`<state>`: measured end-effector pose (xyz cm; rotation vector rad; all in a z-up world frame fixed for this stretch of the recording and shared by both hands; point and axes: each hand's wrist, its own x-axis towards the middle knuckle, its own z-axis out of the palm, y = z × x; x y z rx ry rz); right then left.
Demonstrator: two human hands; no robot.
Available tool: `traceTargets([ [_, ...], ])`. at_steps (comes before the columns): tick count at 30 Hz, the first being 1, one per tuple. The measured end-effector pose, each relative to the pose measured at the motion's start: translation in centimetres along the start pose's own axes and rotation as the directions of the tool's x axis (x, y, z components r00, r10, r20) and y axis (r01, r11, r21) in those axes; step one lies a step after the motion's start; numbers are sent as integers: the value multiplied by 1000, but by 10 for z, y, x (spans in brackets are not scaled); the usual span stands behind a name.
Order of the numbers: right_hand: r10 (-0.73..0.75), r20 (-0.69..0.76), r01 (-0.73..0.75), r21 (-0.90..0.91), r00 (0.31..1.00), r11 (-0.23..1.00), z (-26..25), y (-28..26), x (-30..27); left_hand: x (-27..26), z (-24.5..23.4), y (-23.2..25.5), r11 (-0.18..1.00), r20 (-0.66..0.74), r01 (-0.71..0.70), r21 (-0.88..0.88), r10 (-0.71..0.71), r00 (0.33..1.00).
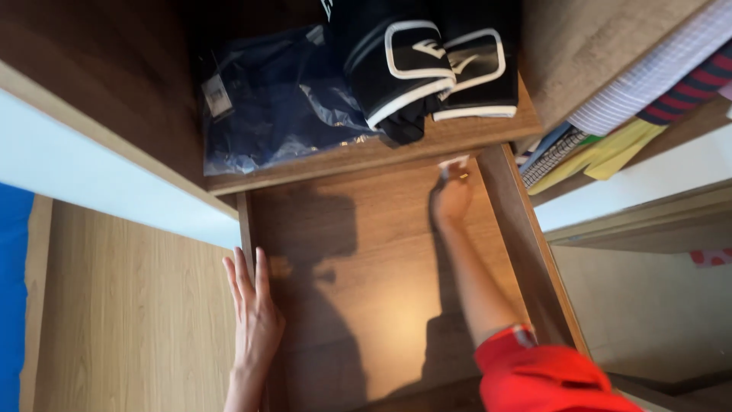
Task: The person removes socks and other small clothing items from a wooden drawer and places them on a blue bed. They then retrieve a roll of toilet paper from the bathroom, tear off a sheet, and wipe the inside of the empty drawer. The drawer remains empty at the end of the clip.
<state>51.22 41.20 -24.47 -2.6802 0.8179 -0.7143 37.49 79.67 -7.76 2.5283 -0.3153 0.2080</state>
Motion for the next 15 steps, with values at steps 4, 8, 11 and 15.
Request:
traceTargets([
  [4, -246, 77, 257, -191, 966, 947, 68, -53, -50, 3, 4, 1, 997, -52, -44, 57, 47, 998],
  [8, -384, 155, 363, 148, 910, 920, 285, -46, -151, 9, 1, 2, 994, -140, -83, -74, 72, 988],
  [11, -645, 190, 545, 393, 740, 741, 152, -134, -131, 9, 6, -8, 982, -153, -18, -188, -11, 988],
  [15, -490, 171, 325, 560, 855, 762, 20, -165, -126, 2, 12, -23, 947, -162, 103, -304, -158, 974],
])
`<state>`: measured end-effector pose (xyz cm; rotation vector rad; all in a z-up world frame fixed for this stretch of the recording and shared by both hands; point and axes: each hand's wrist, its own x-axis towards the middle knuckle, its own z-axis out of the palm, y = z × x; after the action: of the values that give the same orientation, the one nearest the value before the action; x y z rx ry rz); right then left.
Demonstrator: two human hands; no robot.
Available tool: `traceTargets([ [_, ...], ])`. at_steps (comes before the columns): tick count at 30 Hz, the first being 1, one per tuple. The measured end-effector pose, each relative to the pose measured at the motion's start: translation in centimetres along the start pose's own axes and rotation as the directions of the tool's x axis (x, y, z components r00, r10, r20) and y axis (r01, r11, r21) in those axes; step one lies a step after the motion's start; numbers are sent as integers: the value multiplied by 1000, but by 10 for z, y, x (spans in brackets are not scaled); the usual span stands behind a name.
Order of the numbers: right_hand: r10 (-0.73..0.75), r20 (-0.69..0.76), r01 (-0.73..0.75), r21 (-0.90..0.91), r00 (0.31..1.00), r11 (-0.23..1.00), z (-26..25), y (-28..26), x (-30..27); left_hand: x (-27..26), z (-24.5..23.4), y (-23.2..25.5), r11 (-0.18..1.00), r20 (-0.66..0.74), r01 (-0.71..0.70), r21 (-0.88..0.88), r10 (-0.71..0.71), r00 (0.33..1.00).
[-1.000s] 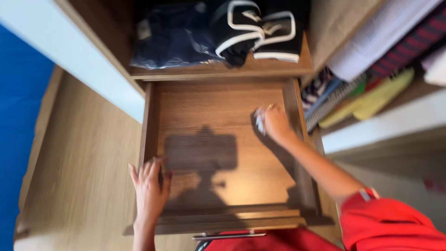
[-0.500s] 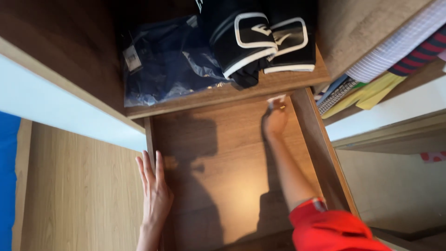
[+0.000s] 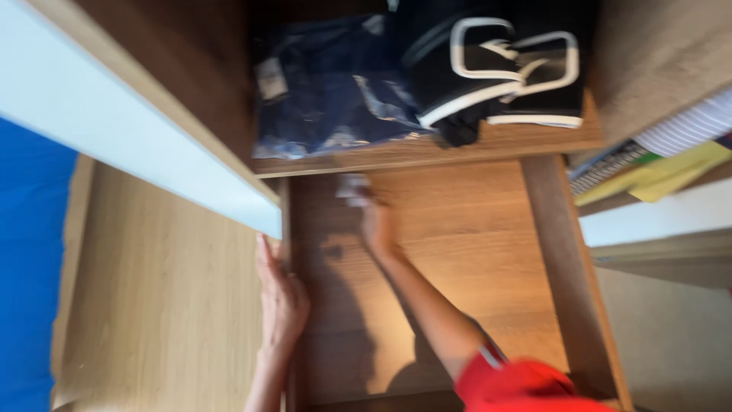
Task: The person removes socks and other small clothing items from a wooden drawer and places them on a blue bed. They then retrieve a roll of toilet paper from the bathroom, tear off a sheet, and wipe the inside of the empty drawer. The drawer remains empty at the end of the clip.
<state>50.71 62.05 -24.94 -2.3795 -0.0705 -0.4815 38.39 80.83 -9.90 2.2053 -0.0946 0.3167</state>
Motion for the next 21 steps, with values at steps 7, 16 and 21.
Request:
traceTargets([
  [7, -81, -71, 58, -282, 994, 958, -15, -41, 22, 11, -25, 35, 969, 19, 156, -190, -155, 988],
  [16, -190, 311, 259, -198, 931, 946, 30, -105, 42, 9, -23, 24, 982, 29, 91, -166, -87, 996],
  [21, -69, 312, 3, 209, 948, 978, 35, -72, 33, 5, -18, 16, 968, 10, 86, -235, -86, 996],
])
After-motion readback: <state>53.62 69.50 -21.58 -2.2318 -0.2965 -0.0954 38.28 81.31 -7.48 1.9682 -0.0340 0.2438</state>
